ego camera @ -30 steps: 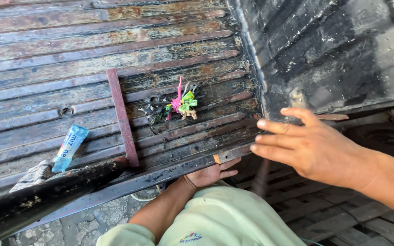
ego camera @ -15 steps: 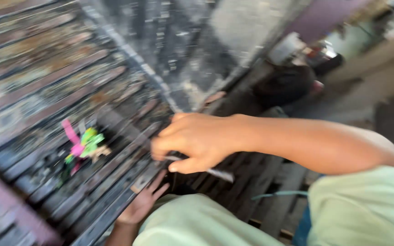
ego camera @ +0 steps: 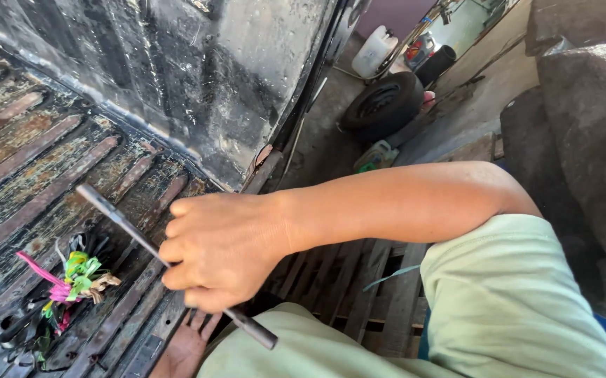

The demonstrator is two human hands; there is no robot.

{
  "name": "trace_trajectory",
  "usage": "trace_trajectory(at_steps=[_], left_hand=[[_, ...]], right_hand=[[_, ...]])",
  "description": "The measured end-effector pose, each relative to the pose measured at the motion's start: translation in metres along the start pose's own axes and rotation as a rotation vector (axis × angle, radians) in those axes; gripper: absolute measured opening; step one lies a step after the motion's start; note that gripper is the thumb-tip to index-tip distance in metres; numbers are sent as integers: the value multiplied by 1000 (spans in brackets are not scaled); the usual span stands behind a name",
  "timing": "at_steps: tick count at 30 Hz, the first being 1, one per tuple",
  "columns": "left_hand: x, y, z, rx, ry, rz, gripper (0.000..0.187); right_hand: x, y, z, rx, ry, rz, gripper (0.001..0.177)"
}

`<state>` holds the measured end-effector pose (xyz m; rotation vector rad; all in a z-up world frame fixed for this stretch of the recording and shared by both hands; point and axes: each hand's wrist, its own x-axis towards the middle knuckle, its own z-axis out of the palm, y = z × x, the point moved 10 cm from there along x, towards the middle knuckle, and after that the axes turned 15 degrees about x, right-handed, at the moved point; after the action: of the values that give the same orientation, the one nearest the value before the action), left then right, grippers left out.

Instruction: Using wrenches and a tire iron to tighten bolts and assemble metal parts on the edge of a pickup truck bed.

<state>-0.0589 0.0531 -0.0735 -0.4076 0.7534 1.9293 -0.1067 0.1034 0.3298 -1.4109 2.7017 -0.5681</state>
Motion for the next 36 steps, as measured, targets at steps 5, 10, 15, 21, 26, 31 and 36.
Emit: trace_trajectory(at_steps=[5,10,15,21,26,31,36], left_hand=[[-19,20,32,108,-70,36,80],[-4,10,11,1,-220,84,83],[-23,20,40,-623,-801,35,68],[-17,16,30,-583,-709,59,76],[-18,17,37,-297,-500,102,85],[-19,20,36,156,-192,164,97],[-45,34,76,-273,-702,280,91]], right_hand=[[4,1,-3,78,6,33,24],[5,-2,2,-84,-35,-56,16],[-8,11,23,0,26,-92,17],[-11,36,42,599,-126,173,39],[-1,25,20,785,-153,260,19],[-11,21,19,835,-183,284,37],[-23,20,30,638,-393,292,74]])
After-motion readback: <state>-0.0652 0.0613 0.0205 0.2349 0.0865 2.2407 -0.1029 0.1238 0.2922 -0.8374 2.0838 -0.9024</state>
